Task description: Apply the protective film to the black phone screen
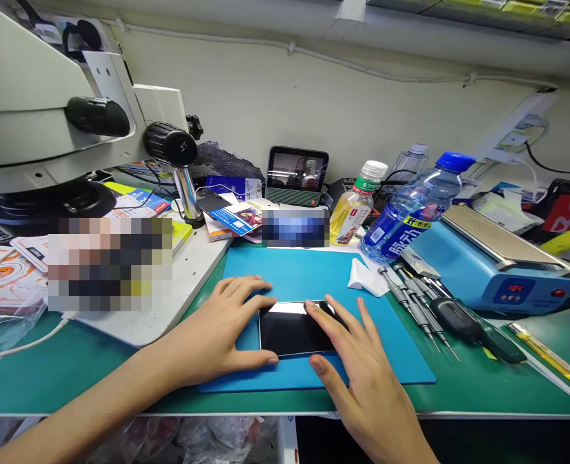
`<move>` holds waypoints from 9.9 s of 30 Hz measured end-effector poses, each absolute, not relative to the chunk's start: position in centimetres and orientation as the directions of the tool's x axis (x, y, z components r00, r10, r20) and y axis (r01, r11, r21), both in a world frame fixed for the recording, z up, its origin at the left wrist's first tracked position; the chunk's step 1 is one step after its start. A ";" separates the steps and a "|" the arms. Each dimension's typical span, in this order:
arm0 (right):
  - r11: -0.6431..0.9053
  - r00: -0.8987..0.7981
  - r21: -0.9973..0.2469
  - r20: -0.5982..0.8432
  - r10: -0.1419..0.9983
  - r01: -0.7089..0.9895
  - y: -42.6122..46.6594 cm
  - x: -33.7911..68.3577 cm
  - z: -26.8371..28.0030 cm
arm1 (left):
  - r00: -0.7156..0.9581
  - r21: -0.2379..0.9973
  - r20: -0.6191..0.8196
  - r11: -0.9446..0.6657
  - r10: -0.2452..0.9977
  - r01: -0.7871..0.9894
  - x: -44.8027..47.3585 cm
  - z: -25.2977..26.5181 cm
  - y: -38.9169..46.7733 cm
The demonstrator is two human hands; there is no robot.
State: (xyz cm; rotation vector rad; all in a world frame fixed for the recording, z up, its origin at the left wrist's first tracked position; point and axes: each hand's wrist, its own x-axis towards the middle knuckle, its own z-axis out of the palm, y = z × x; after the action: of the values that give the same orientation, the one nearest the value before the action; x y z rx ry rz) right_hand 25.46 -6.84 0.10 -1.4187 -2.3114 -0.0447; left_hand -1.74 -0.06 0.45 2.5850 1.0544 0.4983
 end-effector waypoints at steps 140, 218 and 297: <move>0.705 -0.784 0.375 0.444 0.434 0.602 -6.2 20.6 1.7 | 0.753 0.398 0.237 -0.768 0.614 0.501 -2.5 2.4 0.3; 0.468 -0.401 -0.411 0.241 0.884 0.783 -3.3 27.9 0.6 | 0.842 -0.154 0.442 -0.899 0.309 0.410 -1.7 1.6 -0.5; 0.389 -0.341 -0.465 0.188 0.921 0.795 -3.7 27.8 0.9 | 0.583 0.596 0.300 -0.625 0.755 0.504 -1.8 0.7 -0.9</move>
State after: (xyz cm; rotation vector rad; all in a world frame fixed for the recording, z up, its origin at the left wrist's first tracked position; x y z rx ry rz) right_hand 27.82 -3.74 0.94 -1.4779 -2.2346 0.4085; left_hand -1.82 -0.88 0.70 2.3628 1.0075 0.7508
